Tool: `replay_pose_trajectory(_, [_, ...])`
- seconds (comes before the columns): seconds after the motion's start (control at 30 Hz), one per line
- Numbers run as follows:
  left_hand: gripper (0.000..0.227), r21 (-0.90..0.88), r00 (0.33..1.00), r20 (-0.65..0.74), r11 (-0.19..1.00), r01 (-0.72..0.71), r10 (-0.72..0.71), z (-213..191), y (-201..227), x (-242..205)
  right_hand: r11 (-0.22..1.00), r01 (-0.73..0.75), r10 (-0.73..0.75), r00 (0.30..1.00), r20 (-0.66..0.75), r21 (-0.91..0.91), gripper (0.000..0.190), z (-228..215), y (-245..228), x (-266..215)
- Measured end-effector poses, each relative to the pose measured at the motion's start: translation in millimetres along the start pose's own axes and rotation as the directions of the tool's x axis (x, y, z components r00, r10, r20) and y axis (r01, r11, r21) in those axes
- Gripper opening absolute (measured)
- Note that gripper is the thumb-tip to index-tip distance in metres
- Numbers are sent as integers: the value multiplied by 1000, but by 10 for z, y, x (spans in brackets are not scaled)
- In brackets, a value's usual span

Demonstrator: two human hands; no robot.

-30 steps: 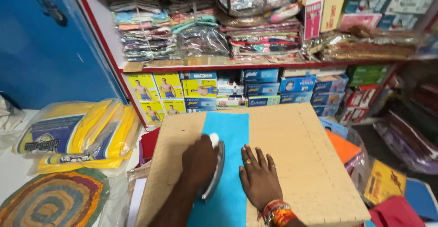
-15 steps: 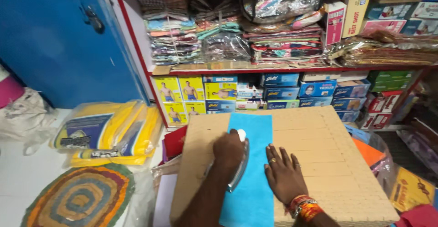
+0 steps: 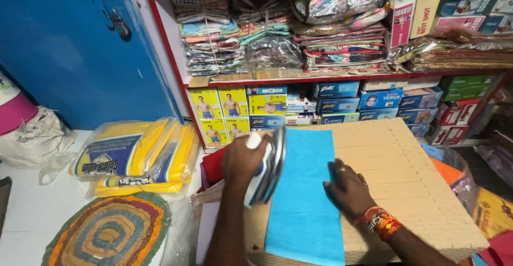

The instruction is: The person irons a light blue cloth on a wooden board. They repeatedly smooth the fabric with an iron, fold the cloth, and continue ironing different sections until the cloth is neatly folded.

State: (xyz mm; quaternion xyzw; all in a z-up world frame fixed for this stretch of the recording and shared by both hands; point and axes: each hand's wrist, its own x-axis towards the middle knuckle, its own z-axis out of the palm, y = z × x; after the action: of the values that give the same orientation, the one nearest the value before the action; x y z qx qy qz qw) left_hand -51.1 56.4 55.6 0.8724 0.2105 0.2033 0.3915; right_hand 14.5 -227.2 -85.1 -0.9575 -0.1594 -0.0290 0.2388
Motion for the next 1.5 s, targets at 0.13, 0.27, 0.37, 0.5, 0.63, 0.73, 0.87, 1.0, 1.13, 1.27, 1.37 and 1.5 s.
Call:
replay_pose_trajectory(0.13, [49, -237, 956, -293, 969, -72, 0, 92, -232, 236, 966, 164, -119, 969, -219, 202, 83, 248, 212, 391])
replay_pose_trajectory(0.27, [41, -441, 910, -415, 872, -213, 13, 246, -497, 519, 987, 78, -57, 988, -147, 141, 81, 427, 481, 693])
replay_pose_trajectory(0.37, [47, -530, 903, -425, 824, -199, -55, 478, -614, 680, 993, 36, -13, 980, -198, 115, 84, 472, 424, 726])
replay_pose_trajectory(0.5, [52, -595, 897, -434, 774, -218, -81, 718, -673, 820, 994, -22, 50, 960, -277, 105, 76, 465, 230, 682])
replay_pose_trajectory(0.63, [53, -782, 945, -246, 620, -62, -217, 816, -636, 846, 990, -95, 119, 962, -247, 106, 70, 485, 228, 779])
replay_pose_trajectory(0.73, [49, -830, 940, -295, 533, -162, -173, 871, -640, 868, 994, -44, 72, 945, -318, 96, 67, 551, 279, 820])
replay_pose_trajectory(0.87, [43, -798, 924, -378, 528, -291, -62, 979, -766, 878, 991, 3, 36, 957, -289, 133, 55, 552, 353, 816])
replay_pose_trajectory(1.0, [35, -745, 910, -398, 620, -246, -117, 1013, -912, 888, 923, 136, -21, 951, -307, 360, 36, 434, 353, 747])
replay_pose_trajectory(1.13, [31, -698, 902, -405, 688, -199, -150, 963, -986, 753, 744, -121, 240, 966, -94, 657, 21, 371, 316, 670])
replay_pose_trajectory(1.27, [30, -764, 922, -351, 619, -182, -162, 1002, -1027, 695, 547, -145, 217, 976, 28, 824, 23, 428, 410, 742])
replay_pose_trajectory(1.37, [26, -677, 869, -476, 687, -264, -135, 1005, -1032, 744, 521, -117, 156, 987, 41, 846, 26, 404, 455, 711])
replay_pose_trajectory(1.5, [30, -501, 640, -763, 711, -494, -93, 765, -746, 602, 481, -134, 167, 984, 59, 867, 28, 211, 381, 603])
